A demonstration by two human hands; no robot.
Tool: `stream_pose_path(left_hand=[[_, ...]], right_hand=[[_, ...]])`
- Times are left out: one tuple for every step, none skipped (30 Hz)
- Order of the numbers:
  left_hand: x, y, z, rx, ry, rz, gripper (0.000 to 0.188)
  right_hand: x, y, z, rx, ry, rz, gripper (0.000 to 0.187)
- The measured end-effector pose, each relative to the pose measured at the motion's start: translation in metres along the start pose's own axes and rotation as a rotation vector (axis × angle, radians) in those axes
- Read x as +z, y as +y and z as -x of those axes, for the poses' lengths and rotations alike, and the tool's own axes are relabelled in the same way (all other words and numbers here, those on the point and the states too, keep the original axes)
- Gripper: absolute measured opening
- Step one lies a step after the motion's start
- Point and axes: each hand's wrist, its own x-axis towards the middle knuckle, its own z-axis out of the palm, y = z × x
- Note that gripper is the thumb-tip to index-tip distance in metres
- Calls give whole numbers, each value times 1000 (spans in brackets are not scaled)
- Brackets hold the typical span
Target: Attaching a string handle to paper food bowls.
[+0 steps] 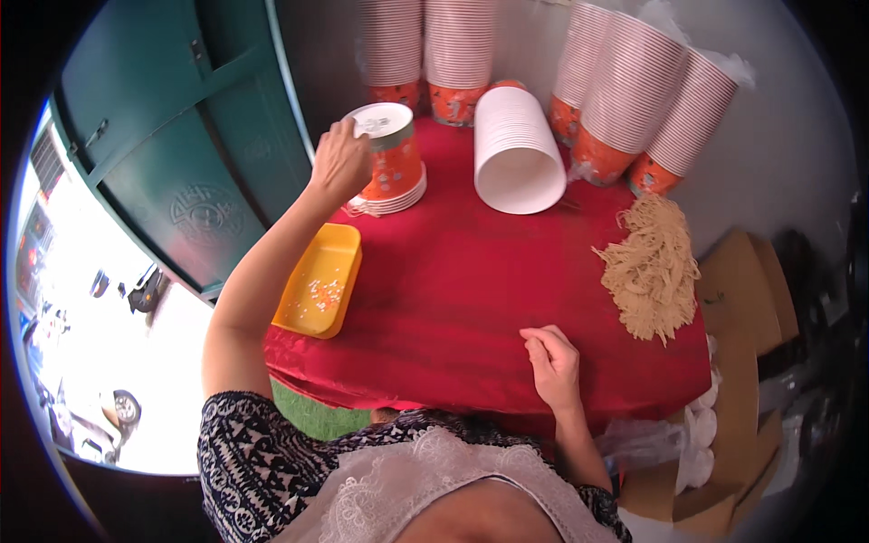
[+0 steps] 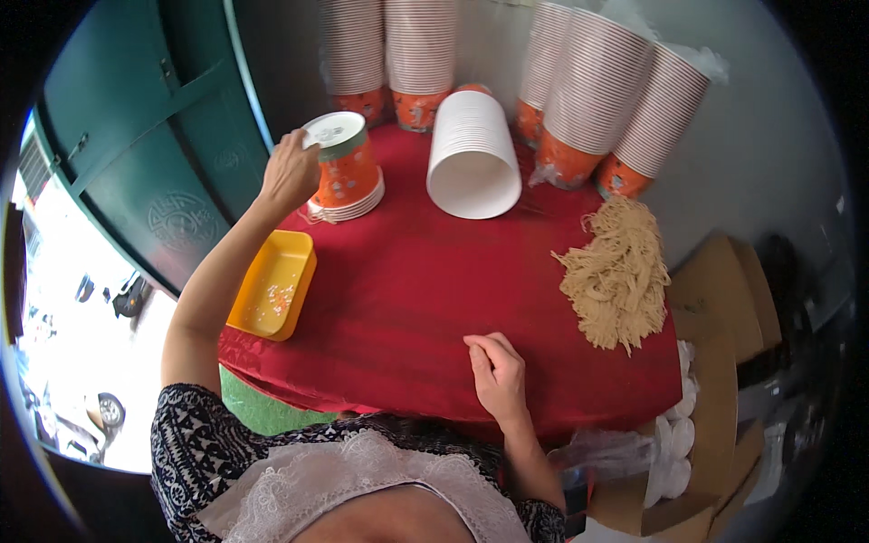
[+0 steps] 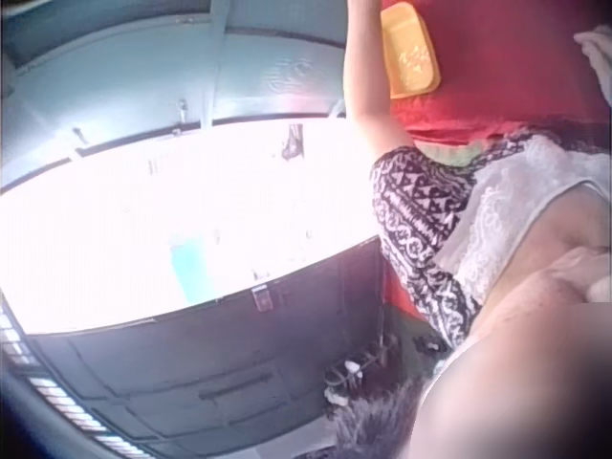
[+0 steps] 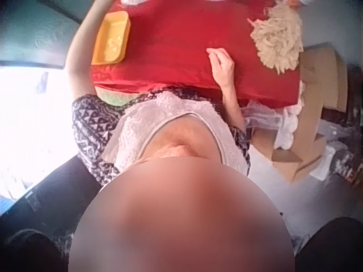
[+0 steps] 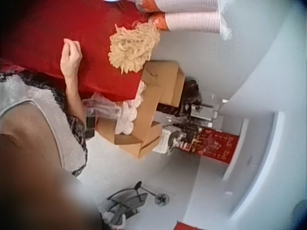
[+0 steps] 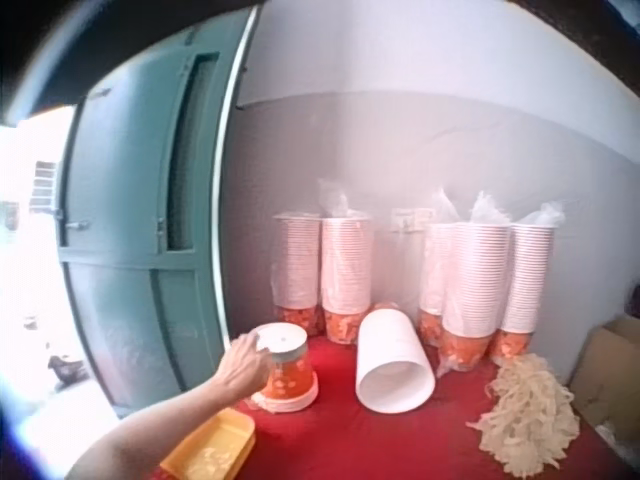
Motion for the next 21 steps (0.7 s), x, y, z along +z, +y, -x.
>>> stream_pose_path(left_hand=[[-8,12,-1,-28,33,-32,32],[-12,25,-2,-9,126,-10,30],[-18,35,-3,4,218,8,28],[-25,53,-10,-49,103,158,24],[-22,67,-17,-60,-18,293,19],[-20,83,-23,-95,-135,384,19],[-16,101,-30,-125,-252,478,20],[-10,118,-36,-186,-328,563,22],[4,130,-36,-239,-379,562,24],[22,139,-37,-293,-428,560,26],[39,152,-35,-335,-426,572,31],[52,158,-31,-466,-405,614,34],[63,166,-29,-591,-381,665,37],[72,173,-25,-666,-289,727,41],[85,179,-20,-714,-198,781,38],[90,185,-17,-758,-106,837,36],[96,192,-15,-763,-18,913,33],[101,195,-11,-781,41,924,31],[102,200,-10,-792,100,941,29],[104,204,-10,-801,157,961,27],[106,205,-10,-807,175,970,25]], right_hand=[[-3,0,-4,-21,-13,35,14],[-8,1,-12,-66,-17,82,13],[-10,2,-21,-81,-8,96,12],[-14,7,-31,-93,2,114,11],[-18,15,-45,-126,33,143,10],[-20,22,-60,-136,59,169,11],[-23,31,-75,-144,89,202,11],[-24,44,-90,-125,99,235,12],[-23,58,-106,-111,105,263,13],[-19,71,-120,-112,121,278,15],[-20,84,-134,-107,143,301,16],[-18,90,-148,-109,128,351,18],[-19,98,-160,-112,138,359,18],[-19,104,-173,-116,195,369,19],[-15,112,-184,-122,246,374,21],[-14,115,-194,-151,288,376,23],[-13,117,-201,-160,294,380,23],[-8,118,-209,-150,324,341,24],[-6,119,-215,-140,358,306,25],[-5,120,-222,-144,377,284,27],[-4,124,-228,-156,381,284,27]])
